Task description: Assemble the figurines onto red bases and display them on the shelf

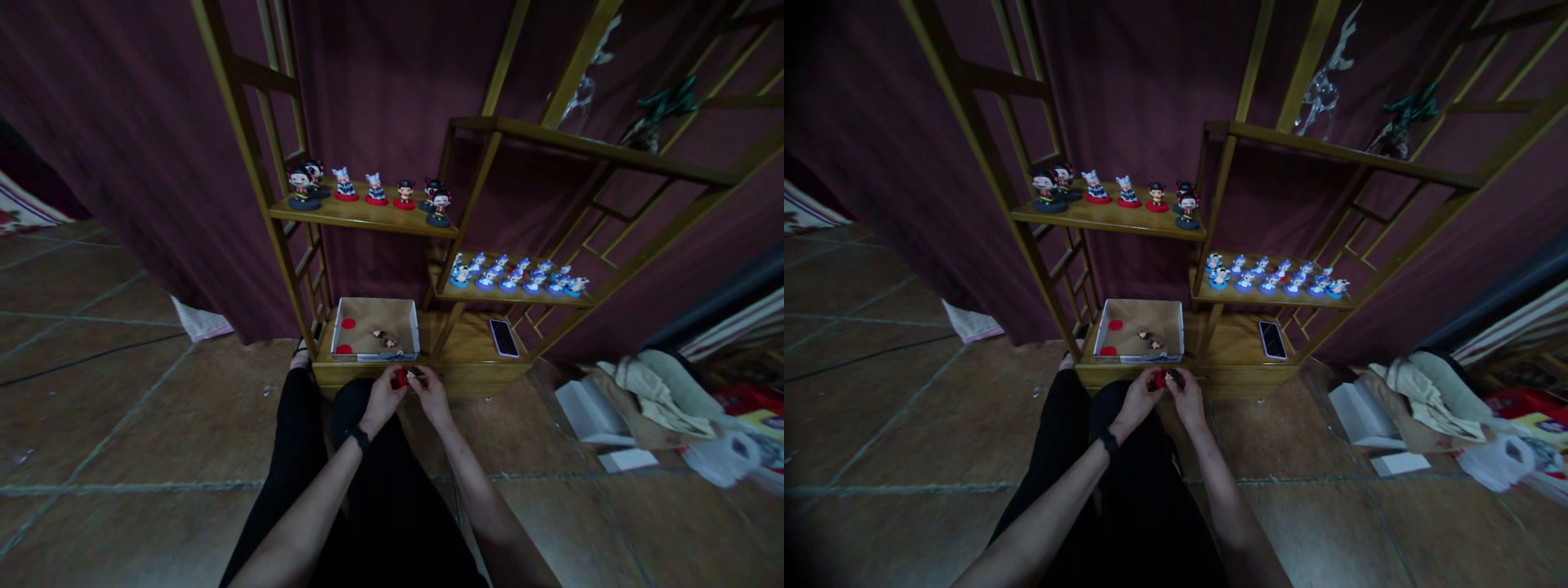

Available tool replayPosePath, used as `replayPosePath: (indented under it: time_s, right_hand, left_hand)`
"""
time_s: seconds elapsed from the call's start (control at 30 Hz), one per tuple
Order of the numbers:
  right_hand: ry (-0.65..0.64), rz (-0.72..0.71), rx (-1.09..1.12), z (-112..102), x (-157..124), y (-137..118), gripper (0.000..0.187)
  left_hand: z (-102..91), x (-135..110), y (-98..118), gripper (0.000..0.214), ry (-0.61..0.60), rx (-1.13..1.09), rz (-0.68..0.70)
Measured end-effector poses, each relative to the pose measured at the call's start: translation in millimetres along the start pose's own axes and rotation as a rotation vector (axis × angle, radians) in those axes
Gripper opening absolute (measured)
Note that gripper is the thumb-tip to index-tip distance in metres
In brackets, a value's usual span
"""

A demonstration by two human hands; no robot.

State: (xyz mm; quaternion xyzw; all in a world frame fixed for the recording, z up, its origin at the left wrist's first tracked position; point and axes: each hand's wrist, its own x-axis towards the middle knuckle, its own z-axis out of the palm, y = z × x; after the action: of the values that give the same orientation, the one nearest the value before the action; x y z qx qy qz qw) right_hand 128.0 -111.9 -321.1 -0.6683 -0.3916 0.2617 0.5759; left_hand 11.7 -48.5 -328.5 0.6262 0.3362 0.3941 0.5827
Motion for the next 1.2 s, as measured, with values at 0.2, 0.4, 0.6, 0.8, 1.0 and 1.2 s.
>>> replayPosePath:
  time_s: [0.2, 0.4, 0.6, 0.8, 1.0, 1.2]
  right_hand:
    - [0.028, 0.075, 0.114, 0, -4, 2, 0.036]
    - [0.022, 0.221, 0.251, 1, -8, -3, 0.039]
    - [-0.030, 0.244, 0.350, 4, -12, -21, 0.041]
    - [-0.043, 0.225, 0.375, 7, -13, -31, 0.041]
    - [-0.056, 0.177, 0.382, 11, -13, -37, 0.039]
    - [-0.053, 0.155, 0.397, 14, -14, -36, 0.037]
  left_hand:
    - [0.1, 4, 2, 0.042, -0.003, -0.226, -0.131]
    - [-11.0, 2, 20, 0.039, -0.159, -0.487, -0.258]
    - [-18.2, 0, 29, 0.031, -0.281, -0.670, -0.367]
    - [-22.3, 1, 30, 0.022, -0.291, -0.729, -0.416]
    - [-25.7, 1, 28, 0.019, -0.321, -0.771, -0.476]
    - [-26.1, 0, 27, 0.021, -0.279, -0.819, -0.472]
